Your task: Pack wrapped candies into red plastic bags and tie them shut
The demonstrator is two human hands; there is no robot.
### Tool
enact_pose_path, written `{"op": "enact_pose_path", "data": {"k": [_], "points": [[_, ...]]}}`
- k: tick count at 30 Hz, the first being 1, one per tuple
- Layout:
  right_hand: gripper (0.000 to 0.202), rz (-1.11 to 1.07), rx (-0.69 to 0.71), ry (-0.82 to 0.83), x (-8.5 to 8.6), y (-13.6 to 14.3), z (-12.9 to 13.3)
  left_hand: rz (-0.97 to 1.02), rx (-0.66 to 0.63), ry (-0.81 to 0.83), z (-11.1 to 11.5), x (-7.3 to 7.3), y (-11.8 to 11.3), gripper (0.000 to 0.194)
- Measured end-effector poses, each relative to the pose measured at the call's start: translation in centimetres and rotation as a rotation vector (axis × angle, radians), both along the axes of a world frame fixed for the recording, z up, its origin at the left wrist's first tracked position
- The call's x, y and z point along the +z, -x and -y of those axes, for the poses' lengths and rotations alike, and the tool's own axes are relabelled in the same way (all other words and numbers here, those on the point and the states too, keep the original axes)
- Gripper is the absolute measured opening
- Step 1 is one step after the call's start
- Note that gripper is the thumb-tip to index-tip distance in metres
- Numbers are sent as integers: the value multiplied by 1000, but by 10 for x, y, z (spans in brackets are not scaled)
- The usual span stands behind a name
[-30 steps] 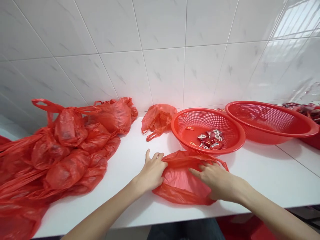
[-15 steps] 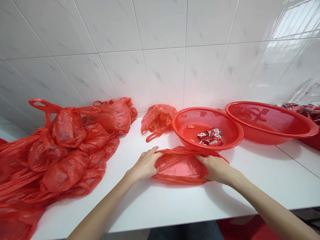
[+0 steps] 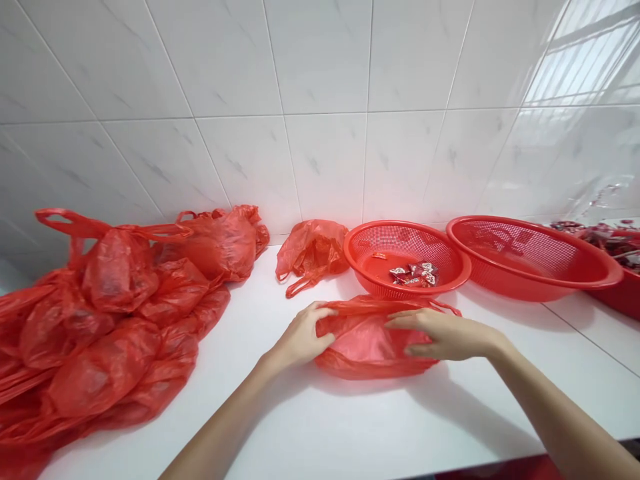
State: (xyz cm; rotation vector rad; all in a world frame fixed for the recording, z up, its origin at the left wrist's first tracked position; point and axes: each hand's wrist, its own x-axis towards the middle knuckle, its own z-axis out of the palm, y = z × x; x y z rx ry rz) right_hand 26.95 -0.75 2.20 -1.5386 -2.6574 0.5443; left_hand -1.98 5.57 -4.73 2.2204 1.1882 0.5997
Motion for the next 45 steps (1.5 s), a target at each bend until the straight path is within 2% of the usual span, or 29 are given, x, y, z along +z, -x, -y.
{"op": "enact_pose_path", "data": {"k": [2, 3, 4, 6, 7, 8, 12, 14, 17, 20, 24, 29, 34, 39, 42, 45], "points": [[42, -229, 48, 102, 24, -10, -5, 49, -20, 34, 2, -4, 1, 40], [40, -282, 1, 49, 34, -16, -12, 64, -23, 47, 3, -5, 1, 38], [41, -278, -94, -35, 42, -21, -22, 71, -20, 56, 4, -6, 2, 36], [51, -49, -275, -59, 46, -29, -49, 68, -15, 68, 7, -7, 2, 33], [69, 110, -319, 3, 43, -31, -63, 67, -17, 73, 8, -8, 2, 32], [84, 178, -354, 43, 37, -32, -77, 67, -19, 78, 9, -8, 3, 32], [102, 271, -356, 165, 4, -27, -117, 64, -12, 101, 10, -11, 4, 32], [98, 275, -324, 167, -9, -24, -127, 64, -7, 110, 10, -13, 5, 30], [77, 238, -245, 137, -19, -23, -136, 70, -8, 123, 10, -13, 5, 29], [57, 205, -214, 124, -22, -25, -144, 69, -5, 139, 12, -13, 5, 28], [30, 201, -261, 92, -25, -26, -155, 68, -10, 154, 13, -12, 4, 27], [19, 205, -390, -25, -25, -25, -164, 78, -34, 165, 14, -14, 4, 28], [22, 164, -453, -71, -14, -25, -172, 69, -42, 156, 14, -15, 5, 28], [39, 111, -298, 126, -3, -11, -182, 62, -59, 133, 13, -18, 5, 27], [52, 146, -210, 247, -6, 5, -182, 59, -73, 127, 13, -20, 7, 27], [58, 203, -189, 266, -15, 18, -176, 43, -85, 126, 14, -21, 7, 28]]}}
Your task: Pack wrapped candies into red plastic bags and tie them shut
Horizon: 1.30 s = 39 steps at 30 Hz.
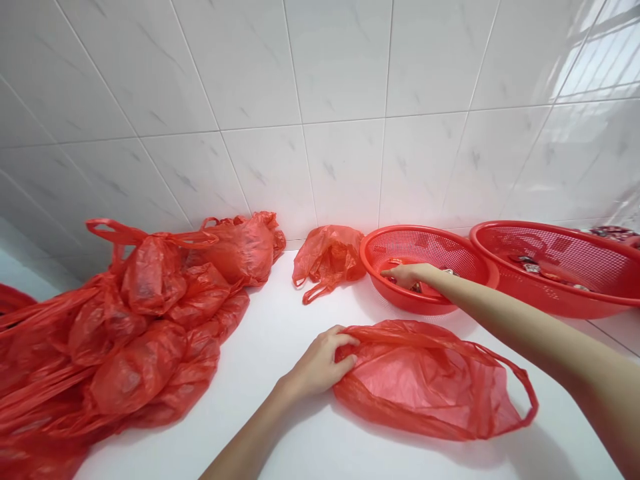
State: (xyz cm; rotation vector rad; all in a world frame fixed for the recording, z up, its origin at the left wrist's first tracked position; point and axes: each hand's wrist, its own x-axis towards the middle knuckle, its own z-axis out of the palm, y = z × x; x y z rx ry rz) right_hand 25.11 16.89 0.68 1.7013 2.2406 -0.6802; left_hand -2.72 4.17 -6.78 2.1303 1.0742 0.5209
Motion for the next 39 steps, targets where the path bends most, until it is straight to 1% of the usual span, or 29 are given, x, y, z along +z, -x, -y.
{"op": "enact_pose_path", "data": {"k": [2, 5, 8, 12, 15, 18, 20, 23, 25, 26, 28, 30, 31, 32, 33, 34, 35, 37, 39], "points": [[56, 23, 7, -18, -5, 4, 4, -7, -5, -6, 1, 1, 0, 28], [46, 51, 12, -43, -9, 3, 6, -6, -8, -17, 2, 3, -1, 27], [36, 75, 7, -50, -13, 0, 4, -1, -14, -12, 3, 5, -2, 26], [31, 94, -14, -64, -15, -2, 0, 30, 15, -36, 1, 6, 0, 26], [30, 108, -42, -97, -17, -7, -4, 97, 59, -68, -1, 9, 2, 27], [32, 115, -64, -150, -21, -13, -10, 223, 91, -65, -3, 16, 4, 29], [28, 99, -75, -188, -24, -17, -14, 296, 114, -71, -4, 22, 6, 30], [16, 36, -96, -253, -24, -19, -17, 312, 176, -81, -5, 28, 11, 31], [13, -35, -117, -320, -16, -19, -17, 282, 209, -70, -6, 29, 15, 31], [13, -83, -130, -362, -9, -18, -17, 259, 219, -64, -6, 30, 17, 32], [13, -186, -154, -448, 8, -16, -13, 209, 232, -64, -7, 29, 20, 38], [15, -329, -174, -513, 31, -11, -5, 158, 241, -69, -7, 26, 21, 46], [18, -419, -177, -535, 43, -7, 3, 135, 244, -71, -7, 25, 22, 50], [21, -645, -188, -518, 55, -2, 12, 115, 245, -69, -7, 23, 22, 53], [25, -834, -139, -461, 67, 4, 23, 98, 244, -64, -7, 21, 22, 58], [29, -934, -70, -398, 78, 12, 35, 84, 243, -55, -6, 20, 22, 62], [30, -959, 6, -333, 86, 21, 48, 73, 243, -42, -6, 19, 22, 66], [26, -869, 174, -192, 93, 42, 75, 66, 229, -13, -5, 19, 22, 73], [19, -693, 341, -37, 87, 64, 97, 84, 192, 20, -4, 21, 23, 78]]}}
